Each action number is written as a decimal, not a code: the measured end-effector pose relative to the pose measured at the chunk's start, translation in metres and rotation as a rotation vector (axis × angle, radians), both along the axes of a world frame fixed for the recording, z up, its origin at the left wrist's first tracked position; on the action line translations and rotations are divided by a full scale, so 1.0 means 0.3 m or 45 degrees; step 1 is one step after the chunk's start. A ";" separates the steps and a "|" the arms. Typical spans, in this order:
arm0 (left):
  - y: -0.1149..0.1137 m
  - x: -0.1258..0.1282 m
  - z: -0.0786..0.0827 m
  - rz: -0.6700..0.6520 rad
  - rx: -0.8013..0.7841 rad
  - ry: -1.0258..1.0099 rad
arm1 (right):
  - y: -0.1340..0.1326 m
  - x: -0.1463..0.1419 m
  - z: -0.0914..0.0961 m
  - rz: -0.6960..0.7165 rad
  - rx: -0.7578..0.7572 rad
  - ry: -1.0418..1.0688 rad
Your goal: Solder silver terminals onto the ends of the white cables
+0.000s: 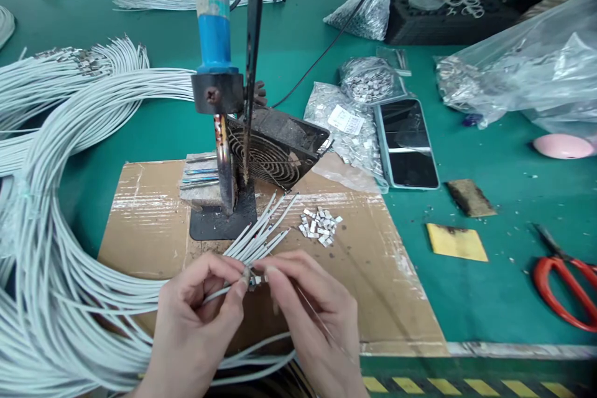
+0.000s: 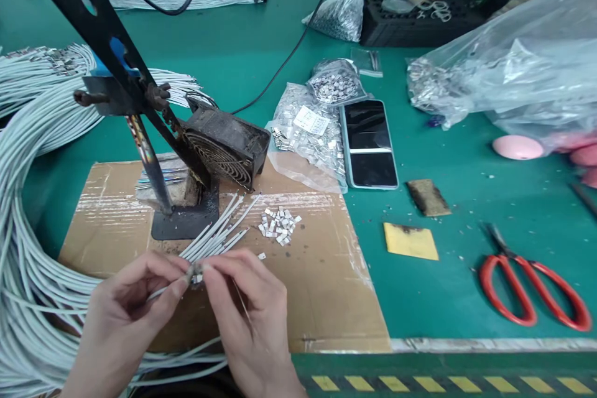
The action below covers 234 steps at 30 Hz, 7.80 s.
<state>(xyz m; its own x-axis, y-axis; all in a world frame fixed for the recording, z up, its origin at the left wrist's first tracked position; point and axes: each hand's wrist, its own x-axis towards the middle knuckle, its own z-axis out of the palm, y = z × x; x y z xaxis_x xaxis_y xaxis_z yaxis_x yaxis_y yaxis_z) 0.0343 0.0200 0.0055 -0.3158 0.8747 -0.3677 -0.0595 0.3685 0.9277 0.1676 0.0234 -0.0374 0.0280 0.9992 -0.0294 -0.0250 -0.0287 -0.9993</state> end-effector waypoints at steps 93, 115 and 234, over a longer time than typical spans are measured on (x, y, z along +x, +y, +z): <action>0.143 -0.050 0.010 0.156 0.297 0.162 | 0.120 -0.069 0.086 -0.103 0.083 -0.145; 0.136 -0.044 0.001 0.152 0.298 0.220 | 0.127 -0.065 0.074 -0.079 0.176 -0.185; 0.102 -0.062 -0.010 0.025 0.263 0.191 | 0.104 -0.065 0.053 -0.184 0.297 -0.181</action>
